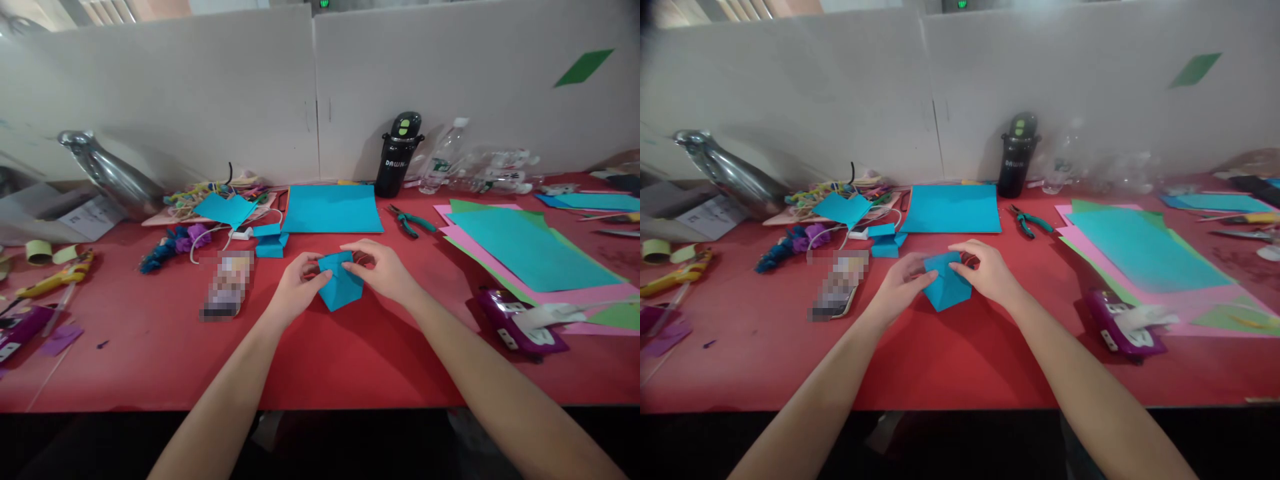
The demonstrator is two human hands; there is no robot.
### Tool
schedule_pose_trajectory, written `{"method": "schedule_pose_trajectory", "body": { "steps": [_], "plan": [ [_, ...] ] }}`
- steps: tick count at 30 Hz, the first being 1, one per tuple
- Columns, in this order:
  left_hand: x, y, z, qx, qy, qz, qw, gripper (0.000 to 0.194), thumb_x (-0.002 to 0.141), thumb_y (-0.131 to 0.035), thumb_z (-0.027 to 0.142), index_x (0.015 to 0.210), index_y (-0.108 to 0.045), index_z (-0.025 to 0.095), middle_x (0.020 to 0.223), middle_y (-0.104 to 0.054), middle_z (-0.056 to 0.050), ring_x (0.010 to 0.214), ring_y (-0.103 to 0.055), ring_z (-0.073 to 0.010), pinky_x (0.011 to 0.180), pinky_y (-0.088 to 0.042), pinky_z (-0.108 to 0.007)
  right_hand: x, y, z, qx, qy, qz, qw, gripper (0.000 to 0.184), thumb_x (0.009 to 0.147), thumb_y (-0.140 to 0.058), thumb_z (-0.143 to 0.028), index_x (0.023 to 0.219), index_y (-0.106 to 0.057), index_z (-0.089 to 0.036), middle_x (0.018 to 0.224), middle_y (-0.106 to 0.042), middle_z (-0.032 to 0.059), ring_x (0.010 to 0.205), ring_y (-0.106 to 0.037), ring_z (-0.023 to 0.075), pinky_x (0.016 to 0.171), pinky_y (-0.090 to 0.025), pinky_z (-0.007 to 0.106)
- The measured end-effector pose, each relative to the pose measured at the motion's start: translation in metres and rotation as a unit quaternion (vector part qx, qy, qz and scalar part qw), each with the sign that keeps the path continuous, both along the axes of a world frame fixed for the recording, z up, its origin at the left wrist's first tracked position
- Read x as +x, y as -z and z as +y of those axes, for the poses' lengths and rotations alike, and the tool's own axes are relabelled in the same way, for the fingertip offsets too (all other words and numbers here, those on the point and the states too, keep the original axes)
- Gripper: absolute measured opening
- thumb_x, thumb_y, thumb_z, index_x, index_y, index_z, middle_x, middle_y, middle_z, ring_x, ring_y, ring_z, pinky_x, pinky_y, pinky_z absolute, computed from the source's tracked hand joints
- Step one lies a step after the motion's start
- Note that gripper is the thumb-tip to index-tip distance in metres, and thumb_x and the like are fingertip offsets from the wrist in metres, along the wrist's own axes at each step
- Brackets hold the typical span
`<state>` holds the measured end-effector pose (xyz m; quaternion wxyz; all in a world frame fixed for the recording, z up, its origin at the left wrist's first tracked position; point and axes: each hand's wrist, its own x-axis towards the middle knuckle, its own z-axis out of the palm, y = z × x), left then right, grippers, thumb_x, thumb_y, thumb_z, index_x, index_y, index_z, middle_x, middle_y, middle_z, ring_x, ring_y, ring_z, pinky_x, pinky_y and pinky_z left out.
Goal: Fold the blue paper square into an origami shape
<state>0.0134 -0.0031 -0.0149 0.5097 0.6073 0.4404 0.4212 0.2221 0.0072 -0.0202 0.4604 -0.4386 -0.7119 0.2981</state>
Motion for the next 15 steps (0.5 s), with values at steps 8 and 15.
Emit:
{"method": "schedule_pose_trajectory", "body": {
  "steps": [8,15],
  "plan": [
    [-0.004,0.01,0.004,0.125,-0.041,0.126,0.983,0.027,0.089,-0.066,0.037,0.111,-0.069,0.022,0.099,-0.074,-0.005,0.091,-0.071,-0.0218,0.077,-0.057,-0.032,0.001,0.001,0.002,0.012,-0.016,-0.012,1.0,0.027,0.087,-0.07,-0.031,0.113,-0.072,-0.025,0.099,-0.068,0.0059,0.083,-0.063,0.0184,0.073,-0.054,0.032],
    [-0.007,0.016,0.008,0.202,-0.06,0.197,0.957,0.017,0.089,-0.067,0.028,0.105,-0.072,0.025,0.102,-0.074,-0.003,0.089,-0.071,-0.0186,0.075,-0.058,-0.029,0.002,0.006,0.004,0.029,-0.024,-0.047,0.998,0.023,0.088,-0.069,-0.024,0.111,-0.072,-0.024,0.103,-0.068,0.0062,0.083,-0.064,0.0179,0.073,-0.054,0.032]
  ]
}}
